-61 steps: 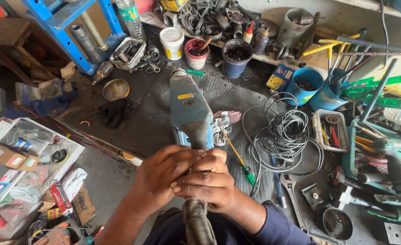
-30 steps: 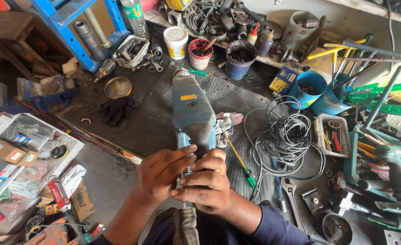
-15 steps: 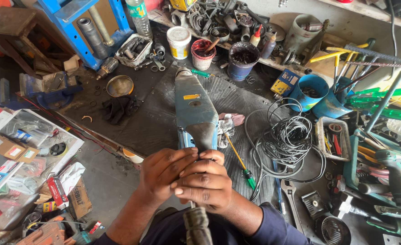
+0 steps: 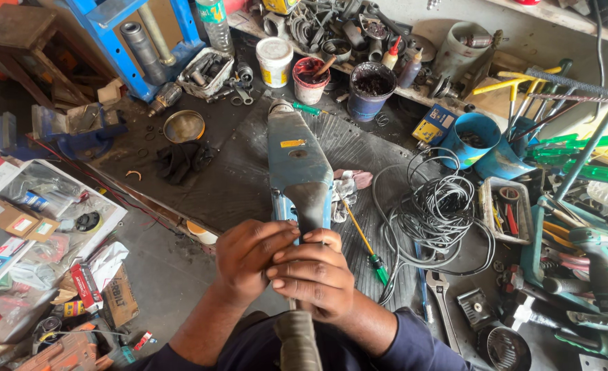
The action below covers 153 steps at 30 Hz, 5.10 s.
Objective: The person disassembles a blue electric planer on a workbench. They use a cordless drill to remove screws, then a screwdriver to loosen additional fasteners and remove the handle and casing. The internal components are exposed by the end of the clip.
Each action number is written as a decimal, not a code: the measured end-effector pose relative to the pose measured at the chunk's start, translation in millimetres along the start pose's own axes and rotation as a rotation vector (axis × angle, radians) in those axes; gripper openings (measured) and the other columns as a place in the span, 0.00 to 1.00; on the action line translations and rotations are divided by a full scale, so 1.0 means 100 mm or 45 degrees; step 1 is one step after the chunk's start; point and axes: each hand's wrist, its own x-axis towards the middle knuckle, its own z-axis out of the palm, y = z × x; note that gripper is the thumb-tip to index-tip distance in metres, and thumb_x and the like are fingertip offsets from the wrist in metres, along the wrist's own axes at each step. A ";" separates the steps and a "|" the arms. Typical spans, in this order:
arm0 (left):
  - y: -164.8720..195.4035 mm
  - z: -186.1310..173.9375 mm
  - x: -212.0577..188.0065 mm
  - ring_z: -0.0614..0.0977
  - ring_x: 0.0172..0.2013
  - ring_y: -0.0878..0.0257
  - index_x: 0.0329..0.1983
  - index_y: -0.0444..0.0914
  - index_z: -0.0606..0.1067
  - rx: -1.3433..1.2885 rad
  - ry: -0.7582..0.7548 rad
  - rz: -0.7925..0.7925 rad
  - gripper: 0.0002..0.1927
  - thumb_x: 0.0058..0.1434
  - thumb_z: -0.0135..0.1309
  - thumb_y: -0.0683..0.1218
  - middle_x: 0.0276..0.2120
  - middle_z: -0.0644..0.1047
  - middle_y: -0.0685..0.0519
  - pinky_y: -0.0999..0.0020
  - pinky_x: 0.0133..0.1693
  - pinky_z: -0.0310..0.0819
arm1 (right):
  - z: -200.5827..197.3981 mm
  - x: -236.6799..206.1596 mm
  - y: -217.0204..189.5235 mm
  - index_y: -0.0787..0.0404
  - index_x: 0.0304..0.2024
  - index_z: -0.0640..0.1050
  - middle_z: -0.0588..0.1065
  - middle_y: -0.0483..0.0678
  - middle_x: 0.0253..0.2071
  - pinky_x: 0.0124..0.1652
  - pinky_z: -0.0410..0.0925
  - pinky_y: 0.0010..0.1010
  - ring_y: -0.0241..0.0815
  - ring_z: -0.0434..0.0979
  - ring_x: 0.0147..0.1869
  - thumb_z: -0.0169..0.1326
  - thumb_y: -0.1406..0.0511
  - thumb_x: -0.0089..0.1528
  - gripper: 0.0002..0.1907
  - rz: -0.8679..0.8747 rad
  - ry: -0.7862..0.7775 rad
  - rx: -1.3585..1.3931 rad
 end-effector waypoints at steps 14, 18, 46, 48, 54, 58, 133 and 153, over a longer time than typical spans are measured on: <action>-0.26 0.24 -0.12 0.77 0.38 0.63 0.49 0.36 0.73 0.014 0.114 -0.638 0.17 0.59 0.64 0.40 0.47 0.74 0.50 0.68 0.40 0.73 | 0.04 -0.06 -0.04 0.58 0.39 0.76 0.83 0.50 0.45 0.71 0.58 0.60 0.53 0.84 0.58 0.55 0.65 0.70 0.05 0.149 0.060 0.072; -0.35 0.33 -0.17 0.76 0.38 0.67 0.46 0.37 0.73 -0.157 0.155 -0.745 0.13 0.59 0.62 0.39 0.45 0.73 0.53 0.71 0.40 0.74 | 0.07 -0.05 0.03 0.59 0.43 0.72 0.81 0.52 0.48 0.69 0.64 0.62 0.56 0.83 0.59 0.50 0.62 0.72 0.07 0.109 0.085 0.130; -0.31 0.00 -0.26 0.74 0.32 0.75 0.36 0.35 0.78 -1.012 -0.121 -0.870 0.05 0.64 0.61 0.41 0.31 0.74 0.60 0.78 0.34 0.69 | -0.26 -0.75 -0.46 0.64 0.51 0.75 0.73 0.54 0.35 0.36 0.68 0.32 0.40 0.72 0.35 0.54 0.70 0.71 0.07 0.783 0.534 0.194; -0.23 -0.07 -0.35 0.74 0.33 0.74 0.35 0.36 0.76 -1.113 -0.242 -0.780 0.06 0.64 0.62 0.42 0.33 0.74 0.59 0.76 0.35 0.70 | -0.17 -0.73 -0.51 0.65 0.48 0.73 0.74 0.54 0.38 0.41 0.71 0.32 0.41 0.75 0.40 0.59 0.73 0.64 0.12 0.926 0.510 0.118; -0.25 -0.27 -0.61 0.76 0.33 0.69 0.34 0.36 0.76 -1.370 -0.611 -0.690 0.09 0.62 0.65 0.44 0.33 0.74 0.56 0.71 0.37 0.71 | 0.11 -0.41 -0.59 0.67 0.39 0.80 0.78 0.55 0.48 0.47 0.78 0.32 0.46 0.83 0.49 0.66 0.73 0.52 0.13 0.948 0.077 -0.269; -0.41 -0.35 -0.62 0.79 0.38 0.65 0.40 0.35 0.76 -1.469 -0.673 -0.714 0.12 0.59 0.66 0.43 0.38 0.75 0.52 0.68 0.41 0.74 | 0.19 -0.29 -0.65 0.64 0.43 0.83 0.81 0.52 0.44 0.45 0.77 0.32 0.46 0.85 0.48 0.66 0.73 0.50 0.17 0.959 -0.160 -0.255; -0.57 -0.02 -0.55 0.83 0.55 0.58 0.37 0.38 0.61 -1.459 -0.623 -1.013 0.16 0.65 0.59 0.34 0.48 0.79 0.42 0.65 0.55 0.82 | 1.14 -0.20 -1.68 0.54 0.20 0.64 0.70 0.40 0.23 0.38 0.73 0.33 0.34 0.79 0.26 0.62 0.77 0.51 0.20 0.274 0.831 -0.402; -0.57 0.04 -0.64 0.85 0.51 0.59 0.37 0.38 0.59 -1.556 -0.603 -1.131 0.17 0.64 0.57 0.34 0.53 0.78 0.39 0.66 0.52 0.83 | 1.13 -0.17 -1.67 0.54 0.24 0.63 0.69 0.39 0.22 0.36 0.71 0.33 0.32 0.77 0.23 0.61 0.74 0.58 0.20 0.297 0.973 -0.372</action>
